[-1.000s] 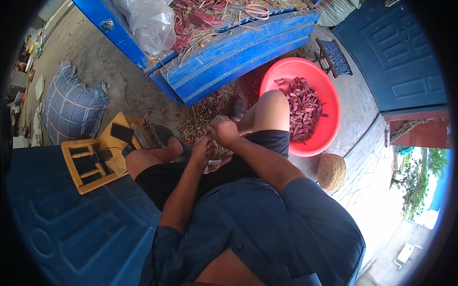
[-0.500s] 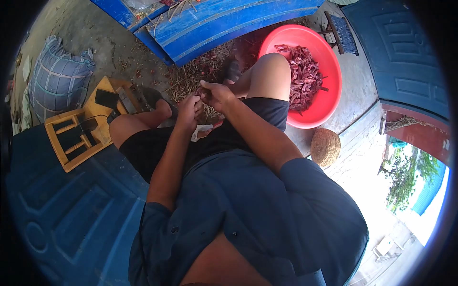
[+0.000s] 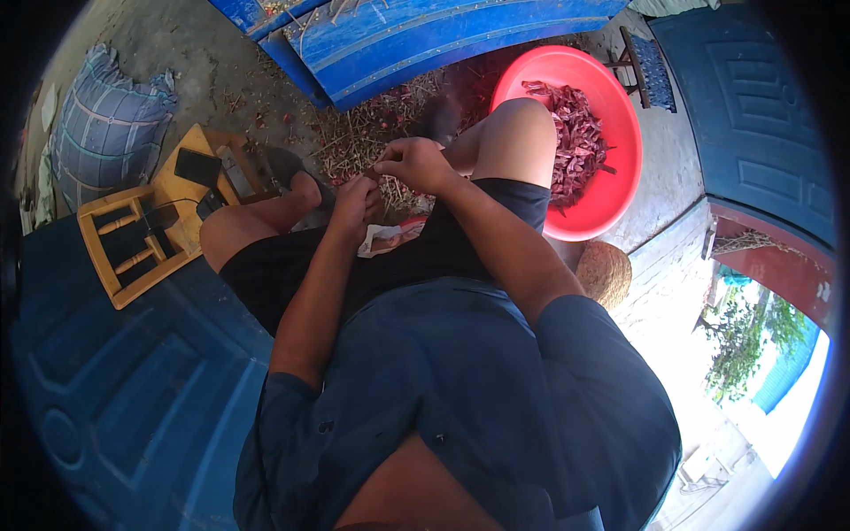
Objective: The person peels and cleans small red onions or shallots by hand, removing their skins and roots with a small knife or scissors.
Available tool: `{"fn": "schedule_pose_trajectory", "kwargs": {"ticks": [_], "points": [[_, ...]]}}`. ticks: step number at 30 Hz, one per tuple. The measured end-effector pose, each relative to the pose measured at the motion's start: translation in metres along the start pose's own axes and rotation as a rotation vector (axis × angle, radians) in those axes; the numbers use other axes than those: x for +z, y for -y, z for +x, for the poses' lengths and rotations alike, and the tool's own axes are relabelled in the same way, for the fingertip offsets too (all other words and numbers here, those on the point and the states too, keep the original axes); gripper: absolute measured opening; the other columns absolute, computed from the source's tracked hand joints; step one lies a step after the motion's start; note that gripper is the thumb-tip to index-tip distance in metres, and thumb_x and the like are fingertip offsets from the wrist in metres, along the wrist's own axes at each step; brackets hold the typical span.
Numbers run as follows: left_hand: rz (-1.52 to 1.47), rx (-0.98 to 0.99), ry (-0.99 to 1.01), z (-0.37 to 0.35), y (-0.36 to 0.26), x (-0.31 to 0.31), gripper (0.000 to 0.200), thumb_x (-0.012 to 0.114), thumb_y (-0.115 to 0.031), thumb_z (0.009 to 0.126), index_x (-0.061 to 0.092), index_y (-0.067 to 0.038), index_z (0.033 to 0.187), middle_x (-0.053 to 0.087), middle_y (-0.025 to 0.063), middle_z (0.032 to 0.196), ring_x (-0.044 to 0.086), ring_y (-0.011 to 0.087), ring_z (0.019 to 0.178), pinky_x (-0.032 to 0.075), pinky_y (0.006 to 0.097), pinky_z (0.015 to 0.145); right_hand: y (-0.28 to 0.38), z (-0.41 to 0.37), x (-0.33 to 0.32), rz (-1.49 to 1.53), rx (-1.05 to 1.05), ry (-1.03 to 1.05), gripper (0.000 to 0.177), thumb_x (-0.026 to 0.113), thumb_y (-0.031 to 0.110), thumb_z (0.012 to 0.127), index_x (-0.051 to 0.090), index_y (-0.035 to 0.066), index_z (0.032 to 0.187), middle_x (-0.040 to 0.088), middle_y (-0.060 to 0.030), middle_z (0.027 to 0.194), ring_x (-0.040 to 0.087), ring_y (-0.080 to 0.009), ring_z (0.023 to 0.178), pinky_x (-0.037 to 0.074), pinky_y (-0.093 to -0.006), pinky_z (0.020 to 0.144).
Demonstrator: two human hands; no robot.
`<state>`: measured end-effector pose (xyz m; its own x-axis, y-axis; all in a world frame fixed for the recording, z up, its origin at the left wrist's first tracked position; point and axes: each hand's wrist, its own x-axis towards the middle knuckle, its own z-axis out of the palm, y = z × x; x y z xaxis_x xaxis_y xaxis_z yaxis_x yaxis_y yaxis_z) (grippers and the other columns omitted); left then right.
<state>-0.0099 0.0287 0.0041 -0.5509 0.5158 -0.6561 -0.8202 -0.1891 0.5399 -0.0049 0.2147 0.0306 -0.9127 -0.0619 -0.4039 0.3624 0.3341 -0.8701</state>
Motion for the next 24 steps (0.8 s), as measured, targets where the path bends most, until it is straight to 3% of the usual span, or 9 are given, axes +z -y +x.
{"fn": "schedule_pose_trajectory", "kwargs": {"ticks": [2,4,5,7,14,17,19,23,24], "points": [[-0.004,0.006,-0.001,0.002,-0.002,0.003,0.012,0.048,-0.011,0.091,0.057,-0.006,0.096,0.037,-0.0076,0.058,0.030,0.0032,0.044,0.023,0.0208,0.041,-0.005,0.002,0.002,0.010,0.009,-0.036,0.021,0.074,0.022,0.088,0.072,0.002,0.094,0.071,-0.0039,0.086,0.064,-0.0108,0.072,0.050,-0.0292,0.062],[-0.030,0.047,0.073,0.002,-0.009,0.006,0.012,0.048,-0.011,0.091,0.057,-0.006,0.096,0.037,-0.0079,0.059,0.031,0.0031,0.045,0.023,0.0203,0.041,-0.013,0.006,0.006,0.607,0.280,-0.062,0.018,0.072,0.021,0.088,0.071,0.004,0.095,0.071,-0.0039,0.086,0.063,-0.0114,0.074,0.051,-0.0296,0.065],[-0.033,0.045,0.070,0.005,-0.007,0.006,0.012,0.048,-0.011,0.091,0.057,-0.006,0.096,0.037,-0.0079,0.059,0.031,0.0031,0.045,0.023,0.0203,0.041,-0.017,0.007,0.010,0.607,0.284,-0.059,0.018,0.072,0.021,0.088,0.071,0.004,0.095,0.071,-0.0039,0.086,0.063,-0.0114,0.074,0.051,-0.0296,0.065],[-0.050,0.065,0.070,0.013,-0.005,0.008,0.012,0.048,-0.012,0.090,0.058,-0.008,0.096,0.036,-0.0081,0.057,0.030,0.0032,0.043,0.022,0.0206,0.040,-0.024,0.011,0.016,0.941,0.392,-0.102,0.014,0.069,0.020,0.091,0.068,0.006,0.094,0.069,-0.0028,0.086,0.062,-0.0114,0.077,0.051,-0.0288,0.070],[-0.042,0.008,-0.032,0.019,0.000,0.009,0.012,0.050,-0.016,0.089,0.059,-0.010,0.093,0.034,-0.0083,0.055,0.028,0.0042,0.039,0.020,0.0226,0.037,-0.030,0.017,0.028,1.143,0.494,-0.251,0.014,0.066,0.020,0.093,0.067,0.007,0.091,0.068,-0.0029,0.085,0.063,-0.0128,0.077,0.051,-0.0271,0.071],[-0.039,-0.010,-0.014,0.017,-0.002,0.004,0.012,0.050,-0.016,0.088,0.059,-0.009,0.092,0.034,-0.0080,0.055,0.028,0.0046,0.039,0.020,0.0228,0.037,-0.031,0.020,0.013,0.858,0.390,-0.128,0.018,0.068,0.022,0.092,0.068,0.004,0.088,0.069,-0.0035,0.082,0.064,-0.0132,0.075,0.050,-0.0270,0.067],[-0.041,-0.070,-0.035,0.010,-0.006,0.003,0.012,0.050,-0.015,0.087,0.059,-0.008,0.091,0.035,-0.0075,0.055,0.028,0.0044,0.040,0.021,0.0231,0.037,-0.023,0.026,-0.008,0.161,0.323,0.021,0.012,0.070,0.018,0.090,0.070,0.006,0.089,0.067,-0.0016,0.077,0.063,-0.0123,0.069,0.047,-0.0228,0.060],[-0.004,-0.064,-0.006,0.008,-0.003,0.002,0.013,0.051,-0.015,0.086,0.059,-0.006,0.090,0.036,-0.0071,0.056,0.028,0.0042,0.041,0.021,0.0233,0.037,0.011,0.032,-0.040,-0.028,0.240,0.253,0.017,0.072,0.021,0.087,0.071,0.004,0.085,0.068,-0.0053,0.070,0.064,-0.0144,0.066,0.046,-0.0262,0.060],[0.035,-0.043,-0.004,0.007,-0.002,0.003,0.013,0.051,-0.015,0.085,0.059,-0.006,0.089,0.036,-0.0071,0.056,0.028,0.0041,0.041,0.021,0.0231,0.037,0.020,0.036,-0.045,-0.283,0.025,0.340,0.017,0.072,0.021,0.085,0.071,0.004,0.086,0.068,-0.0075,0.071,0.065,-0.0175,0.067,0.048,-0.0299,0.062]]}}
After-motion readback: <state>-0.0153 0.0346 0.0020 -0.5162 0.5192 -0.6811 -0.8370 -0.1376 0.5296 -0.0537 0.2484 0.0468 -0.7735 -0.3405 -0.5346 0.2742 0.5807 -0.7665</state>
